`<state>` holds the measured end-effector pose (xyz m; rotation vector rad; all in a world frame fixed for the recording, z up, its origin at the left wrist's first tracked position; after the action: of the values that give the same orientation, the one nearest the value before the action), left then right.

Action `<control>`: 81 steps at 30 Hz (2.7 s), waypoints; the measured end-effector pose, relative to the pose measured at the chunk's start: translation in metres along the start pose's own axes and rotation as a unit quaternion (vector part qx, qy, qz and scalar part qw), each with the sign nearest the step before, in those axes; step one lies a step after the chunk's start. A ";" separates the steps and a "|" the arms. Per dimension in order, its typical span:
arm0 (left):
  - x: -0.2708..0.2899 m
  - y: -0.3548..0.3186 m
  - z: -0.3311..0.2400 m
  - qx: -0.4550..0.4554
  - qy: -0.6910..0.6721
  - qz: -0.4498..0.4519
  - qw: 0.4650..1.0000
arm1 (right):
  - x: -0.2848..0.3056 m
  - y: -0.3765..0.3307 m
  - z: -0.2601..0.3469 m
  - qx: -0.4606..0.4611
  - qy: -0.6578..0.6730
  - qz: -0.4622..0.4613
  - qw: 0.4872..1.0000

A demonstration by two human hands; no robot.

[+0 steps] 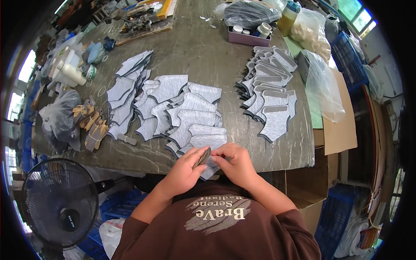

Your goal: Applying small yellow adhesive strips or labels to the edges of gray fabric shoe upper components.

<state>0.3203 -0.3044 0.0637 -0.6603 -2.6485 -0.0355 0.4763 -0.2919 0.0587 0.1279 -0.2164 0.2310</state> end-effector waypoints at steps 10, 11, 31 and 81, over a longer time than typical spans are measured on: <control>-0.004 0.002 -0.010 -0.050 0.158 -0.002 0.986 | -0.001 -0.002 -0.003 -0.067 0.037 0.025 0.997; -0.004 0.002 -0.010 -0.057 0.160 -0.004 0.986 | -0.001 -0.002 -0.004 -0.067 0.037 0.026 0.997; -0.013 0.002 0.021 0.108 -0.469 -0.040 0.876 | -0.018 -0.006 -0.029 -0.102 0.428 0.019 0.898; 0.028 0.040 0.024 0.050 0.283 -0.199 0.937 | -0.008 -0.014 -0.025 0.124 -0.407 -0.002 0.905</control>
<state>0.3071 -0.2534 0.0501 -0.0469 -2.1556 -0.1771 0.4770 -0.3030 0.0311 0.4797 -1.0244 0.1895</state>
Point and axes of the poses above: each hand's wrist, its own y-axis towards the middle knuckle, its own x-axis out of the back of the hand, z = x × y, the point moved 5 cm from there along y, towards the middle knuckle, and after that the axes turned 5 degrees about y, right-handed, at the moved point
